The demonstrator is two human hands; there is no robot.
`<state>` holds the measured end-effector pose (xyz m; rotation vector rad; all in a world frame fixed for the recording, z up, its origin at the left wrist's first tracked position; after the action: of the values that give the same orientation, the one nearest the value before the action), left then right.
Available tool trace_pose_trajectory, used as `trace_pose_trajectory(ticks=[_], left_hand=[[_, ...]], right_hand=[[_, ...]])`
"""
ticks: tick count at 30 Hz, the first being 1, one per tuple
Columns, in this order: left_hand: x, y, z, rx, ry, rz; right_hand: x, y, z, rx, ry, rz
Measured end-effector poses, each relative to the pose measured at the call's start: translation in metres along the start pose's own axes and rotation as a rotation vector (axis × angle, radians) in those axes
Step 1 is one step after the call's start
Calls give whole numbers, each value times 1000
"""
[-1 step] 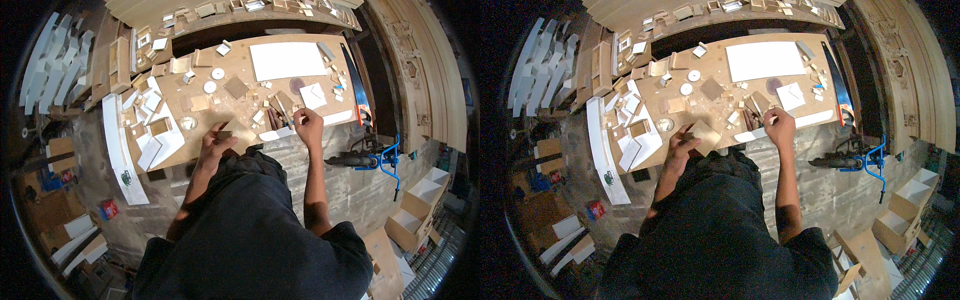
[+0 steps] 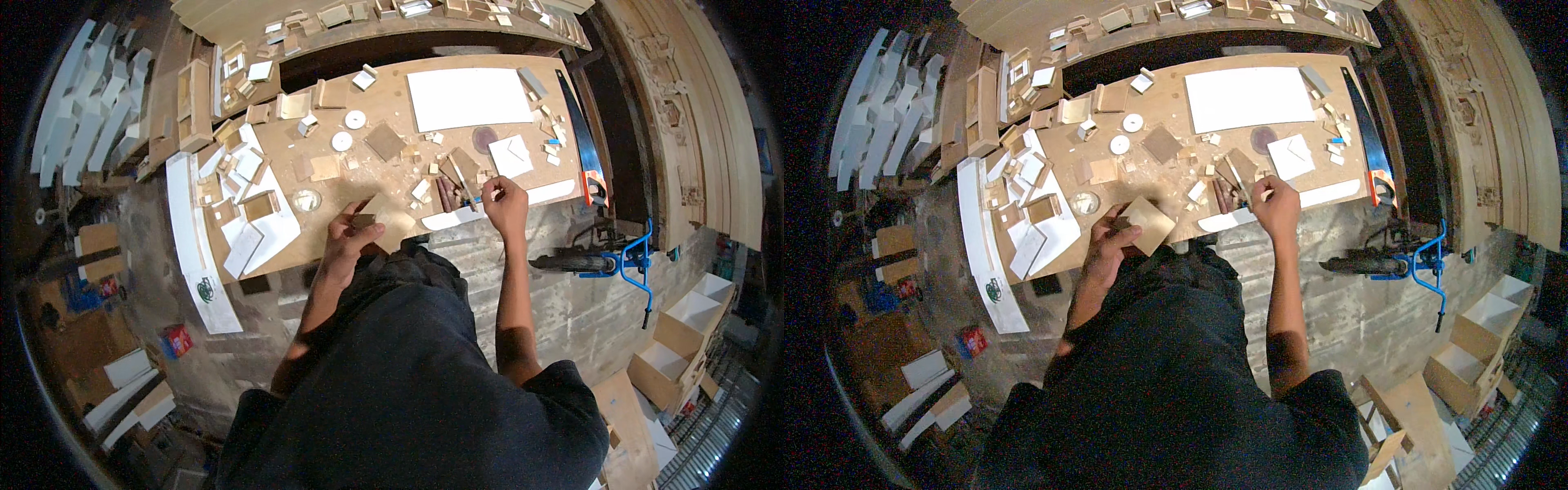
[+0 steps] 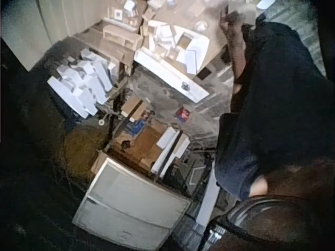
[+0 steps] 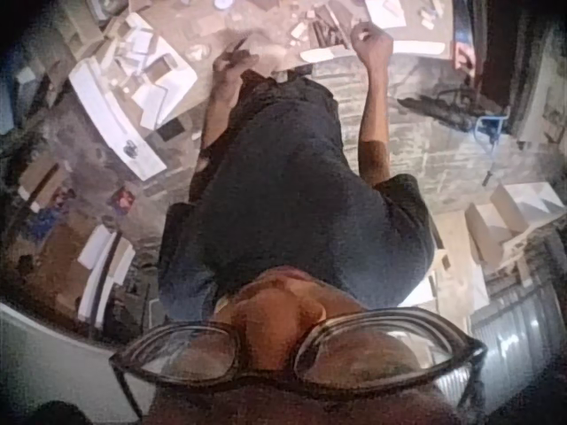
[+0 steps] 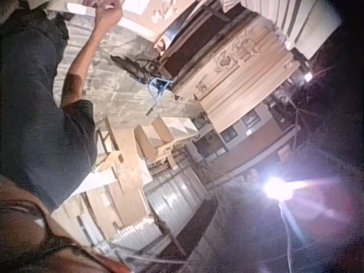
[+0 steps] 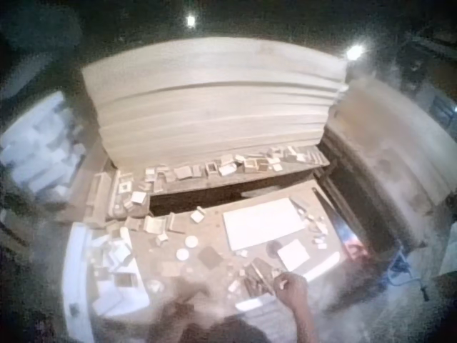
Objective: The person assembles a small wooden model by selecting small blocks from a table, applying adhesive with a stick, and joining the pieces together.
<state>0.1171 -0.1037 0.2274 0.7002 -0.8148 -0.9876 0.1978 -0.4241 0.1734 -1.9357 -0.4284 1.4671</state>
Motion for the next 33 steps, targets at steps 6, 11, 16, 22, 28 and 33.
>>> trace_pose_trajectory(ticks=[6,11,16,22,28,33], left_hand=[[-9,8,14,-2,99,-5],[-14,12,34,-4,209,16],[-25,5,50,-21,301,9],[-20,8,54,-12,275,48],[-9,9,55,-12,269,70],[-15,9,52,-1,246,48]], right_hand=[[47,106,-9,34,96,76],[73,93,-10,29,-54,92],[113,56,2,-99,-302,-11],[162,35,30,-553,-435,1],[168,40,19,-524,-520,118],[151,31,21,-337,-473,33]])
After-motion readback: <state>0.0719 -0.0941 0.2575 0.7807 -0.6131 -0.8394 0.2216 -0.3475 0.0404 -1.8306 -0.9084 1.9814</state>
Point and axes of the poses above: each hand's wrist, its own z-axis away from the middle knuckle, its own x-axis out of the palm, y = z × x, the point moved 3 cm from there along -z, towards the middle knuckle, and after that the axes turned 13 degrees about y, right-handed, at the moved point
